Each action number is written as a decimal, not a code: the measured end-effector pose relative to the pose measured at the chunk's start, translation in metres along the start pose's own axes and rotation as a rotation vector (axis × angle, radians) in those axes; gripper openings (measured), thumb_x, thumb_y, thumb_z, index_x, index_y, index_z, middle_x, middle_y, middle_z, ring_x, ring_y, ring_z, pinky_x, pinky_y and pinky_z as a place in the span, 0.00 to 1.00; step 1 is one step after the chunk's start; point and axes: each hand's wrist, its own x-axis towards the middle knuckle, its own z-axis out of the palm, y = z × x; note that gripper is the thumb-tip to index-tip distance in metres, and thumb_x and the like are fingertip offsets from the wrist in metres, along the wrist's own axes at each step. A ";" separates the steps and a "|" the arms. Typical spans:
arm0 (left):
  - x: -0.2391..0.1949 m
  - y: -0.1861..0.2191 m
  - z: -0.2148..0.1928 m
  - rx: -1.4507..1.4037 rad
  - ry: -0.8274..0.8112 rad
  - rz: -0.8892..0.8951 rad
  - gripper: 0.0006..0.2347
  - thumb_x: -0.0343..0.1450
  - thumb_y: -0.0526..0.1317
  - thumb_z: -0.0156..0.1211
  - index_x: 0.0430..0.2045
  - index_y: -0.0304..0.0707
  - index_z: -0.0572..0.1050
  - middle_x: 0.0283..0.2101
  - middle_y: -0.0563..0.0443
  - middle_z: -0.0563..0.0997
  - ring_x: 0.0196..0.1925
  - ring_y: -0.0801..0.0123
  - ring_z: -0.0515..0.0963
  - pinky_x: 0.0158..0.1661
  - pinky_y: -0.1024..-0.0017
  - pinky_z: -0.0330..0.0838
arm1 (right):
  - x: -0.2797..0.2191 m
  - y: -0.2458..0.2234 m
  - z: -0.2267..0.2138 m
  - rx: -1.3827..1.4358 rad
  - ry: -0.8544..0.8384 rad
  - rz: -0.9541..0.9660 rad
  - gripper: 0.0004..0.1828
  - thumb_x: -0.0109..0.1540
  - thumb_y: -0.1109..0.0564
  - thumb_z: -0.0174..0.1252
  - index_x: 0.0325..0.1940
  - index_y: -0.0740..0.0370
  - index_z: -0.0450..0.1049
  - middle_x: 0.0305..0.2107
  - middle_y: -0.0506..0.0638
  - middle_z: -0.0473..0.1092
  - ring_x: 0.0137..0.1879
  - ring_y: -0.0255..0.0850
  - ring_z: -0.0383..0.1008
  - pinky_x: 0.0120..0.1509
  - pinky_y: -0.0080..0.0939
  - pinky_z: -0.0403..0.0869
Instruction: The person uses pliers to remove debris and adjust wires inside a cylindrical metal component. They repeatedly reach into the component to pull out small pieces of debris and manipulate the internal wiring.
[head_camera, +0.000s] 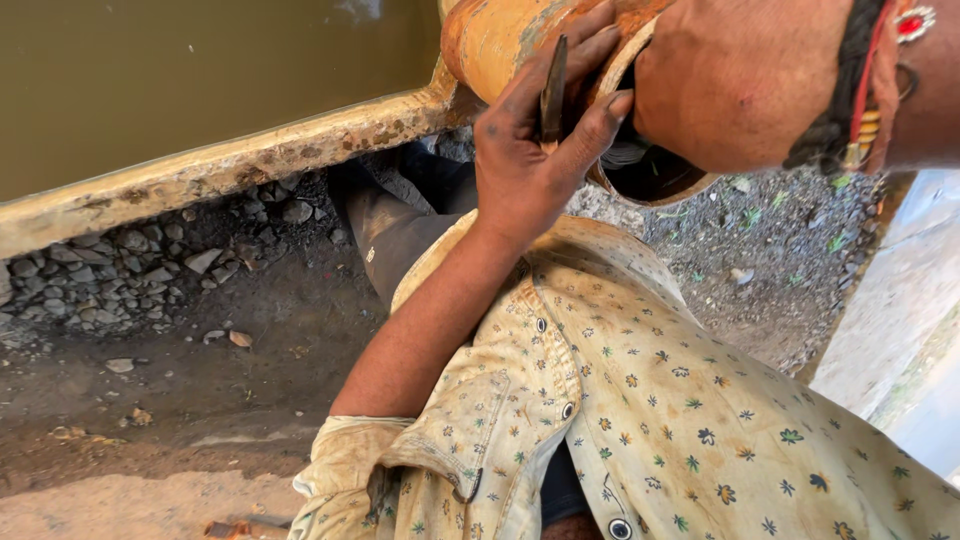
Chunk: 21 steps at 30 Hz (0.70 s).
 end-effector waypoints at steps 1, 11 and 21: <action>-0.004 0.002 0.002 0.026 0.026 0.006 0.19 0.78 0.38 0.71 0.63 0.35 0.73 0.69 0.48 0.74 0.69 0.69 0.73 0.71 0.70 0.70 | 0.001 0.001 0.001 0.003 0.004 0.005 0.02 0.60 0.55 0.62 0.36 0.52 0.77 0.25 0.44 0.74 0.28 0.32 0.76 0.35 0.34 0.76; -0.022 0.012 0.016 0.126 0.087 0.096 0.25 0.74 0.35 0.73 0.66 0.36 0.67 0.72 0.45 0.67 0.74 0.64 0.70 0.74 0.69 0.68 | -0.064 -0.013 0.017 0.559 0.660 0.270 0.13 0.54 0.57 0.70 0.41 0.62 0.79 0.25 0.51 0.73 0.29 0.41 0.75 0.37 0.45 0.73; -0.021 0.023 0.032 0.328 0.165 0.072 0.26 0.74 0.35 0.62 0.69 0.48 0.64 0.73 0.53 0.67 0.66 0.67 0.80 0.61 0.78 0.80 | -0.013 -0.028 0.048 1.259 1.309 0.191 0.19 0.69 0.47 0.57 0.55 0.65 0.72 0.44 0.59 0.71 0.47 0.46 0.75 0.52 0.45 0.74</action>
